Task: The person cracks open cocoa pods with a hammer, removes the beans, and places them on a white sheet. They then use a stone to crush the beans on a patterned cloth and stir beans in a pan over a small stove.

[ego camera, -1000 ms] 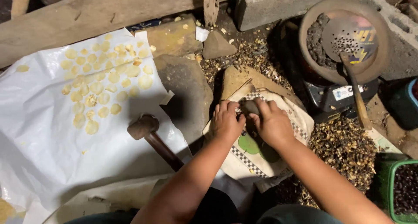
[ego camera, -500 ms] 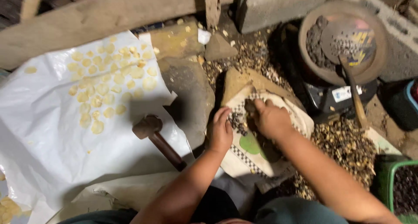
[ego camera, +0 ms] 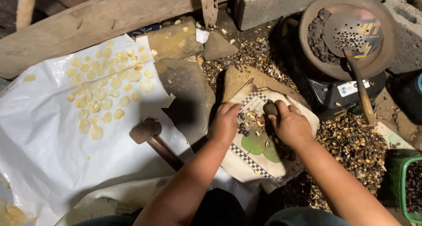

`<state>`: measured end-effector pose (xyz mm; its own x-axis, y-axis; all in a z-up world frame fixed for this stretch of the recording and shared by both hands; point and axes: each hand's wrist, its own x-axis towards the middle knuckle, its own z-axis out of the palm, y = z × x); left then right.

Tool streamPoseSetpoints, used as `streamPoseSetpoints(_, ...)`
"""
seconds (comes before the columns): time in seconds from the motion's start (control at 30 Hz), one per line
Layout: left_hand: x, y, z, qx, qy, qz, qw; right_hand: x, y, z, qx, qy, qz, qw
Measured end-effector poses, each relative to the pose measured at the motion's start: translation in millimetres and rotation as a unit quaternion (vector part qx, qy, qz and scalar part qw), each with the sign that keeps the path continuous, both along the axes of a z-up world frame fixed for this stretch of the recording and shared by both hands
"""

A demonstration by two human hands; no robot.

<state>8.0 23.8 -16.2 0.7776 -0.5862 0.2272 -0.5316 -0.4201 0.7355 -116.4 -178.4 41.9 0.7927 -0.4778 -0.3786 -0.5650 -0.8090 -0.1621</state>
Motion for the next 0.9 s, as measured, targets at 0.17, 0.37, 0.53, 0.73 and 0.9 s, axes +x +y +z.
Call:
streamPoseSetpoints(0.17,4,-62,2,0.174,-0.018,-0.083,0.981,3,1,4,0.002,0.008,-0.009,1.000)
streamPoseSetpoints(0.37,-4,-27,26,0.141,0.004,-0.064,0.988,23,9,12,0.010,-0.084,0.049,0.995)
streamPoseSetpoints(0.53,-7,-5,20,0.050,-0.052,-0.102,0.992,34,15,19,-0.032,-0.118,0.173,0.977)
streamPoseSetpoints(0.73,-9,-3,12,0.073,-0.093,-0.108,0.987,42,-14,-21,0.096,0.002,0.012,0.995)
streamPoseSetpoints(0.9,-12,4,24,0.041,-0.027,-0.115,0.992,42,34,-5,-0.154,0.058,0.166,0.972)
